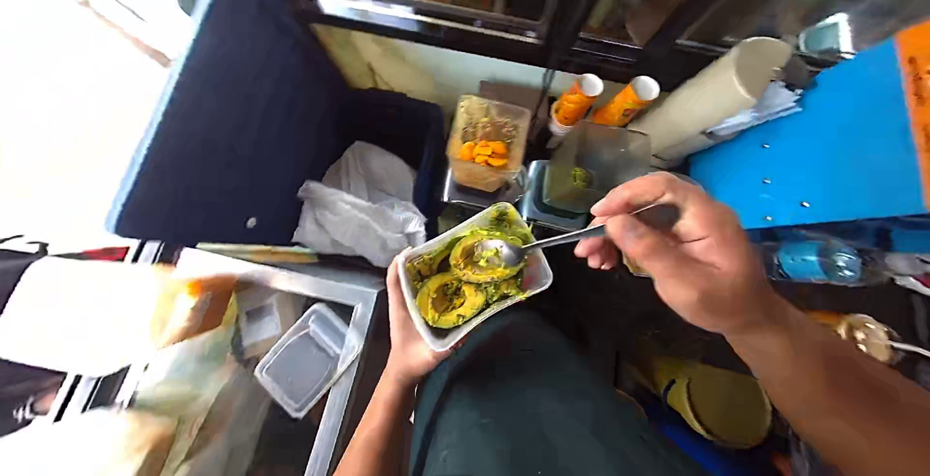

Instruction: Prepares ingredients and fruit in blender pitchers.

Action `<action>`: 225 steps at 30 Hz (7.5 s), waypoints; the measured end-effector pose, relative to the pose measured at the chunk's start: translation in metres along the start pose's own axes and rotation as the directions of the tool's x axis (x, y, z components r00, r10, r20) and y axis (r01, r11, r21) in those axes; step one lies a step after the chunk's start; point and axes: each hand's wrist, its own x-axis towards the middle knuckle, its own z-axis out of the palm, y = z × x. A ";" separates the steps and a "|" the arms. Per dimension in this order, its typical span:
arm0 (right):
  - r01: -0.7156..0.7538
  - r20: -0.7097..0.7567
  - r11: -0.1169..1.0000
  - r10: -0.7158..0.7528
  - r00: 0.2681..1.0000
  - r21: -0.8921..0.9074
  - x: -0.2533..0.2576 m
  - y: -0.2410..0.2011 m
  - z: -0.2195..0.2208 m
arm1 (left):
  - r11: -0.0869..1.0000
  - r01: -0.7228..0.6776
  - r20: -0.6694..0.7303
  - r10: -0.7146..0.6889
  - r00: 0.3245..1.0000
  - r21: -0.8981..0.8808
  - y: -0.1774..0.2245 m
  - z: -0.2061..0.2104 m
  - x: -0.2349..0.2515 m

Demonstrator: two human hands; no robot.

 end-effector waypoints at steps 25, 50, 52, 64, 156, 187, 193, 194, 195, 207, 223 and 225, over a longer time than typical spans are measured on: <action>0.661 0.925 0.666 0.126 0.359 -0.347 0.070 0.106 0.400 | 0.960 0.160 -0.642 0.027 0.766 0.231 0.066 -0.266 -0.327; 0.798 0.977 0.602 -0.177 0.116 0.014 0.045 -0.030 0.446 | 0.938 0.265 -0.861 -0.319 0.395 -0.225 0.130 -0.216 -0.264; 0.800 0.982 0.599 -0.159 0.101 0.015 0.043 -0.032 0.448 | 0.933 0.282 -0.888 -0.316 0.335 -0.226 0.131 -0.212 -0.259; 0.547 0.970 0.827 -0.010 0.241 -0.128 0.056 -0.023 0.438 | 0.871 0.339 -0.855 -0.450 0.260 -0.355 0.132 -0.218 -0.249; -0.512 -0.211 0.640 0.489 0.846 -0.573 -0.128 0.032 -0.104 | 0.993 -0.071 0.660 -0.007 0.751 0.091 -0.066 0.247 0.039; -0.262 -0.160 0.867 0.213 0.964 -0.425 -0.095 0.050 -0.123 | 0.995 0.087 0.854 -0.008 0.520 -0.043 -0.096 0.229 0.106; -0.312 -0.454 0.742 0.012 0.891 -0.593 -0.101 0.093 -0.071 | 0.950 0.305 0.754 -0.243 0.610 0.060 -0.095 0.238 0.097; -0.332 -0.468 0.727 0.016 0.883 -0.601 -0.100 0.098 -0.067 | 0.933 0.354 0.736 -0.284 0.615 0.064 -0.095 0.240 0.096; -0.352 -0.478 0.721 0.034 0.878 -0.597 -0.098 0.102 -0.063 | 0.916 0.397 0.720 -0.317 0.617 0.064 -0.096 0.241 0.094; -0.490 -0.479 0.724 0.248 0.842 -0.486 -0.080 0.110 -0.075 | 0.696 0.713 0.629 -0.591 0.504 0.082 -0.083 0.251 0.076; -0.558 -0.459 0.663 0.344 0.819 -0.499 -0.061 0.103 -0.087 | 0.441 0.895 0.619 -0.684 0.386 -0.070 -0.068 0.260 0.077; -0.560 -0.458 0.663 0.347 0.818 -0.498 -0.060 0.103 -0.088 | 0.431 0.900 0.619 -0.689 0.376 -0.067 -0.067 0.261 0.078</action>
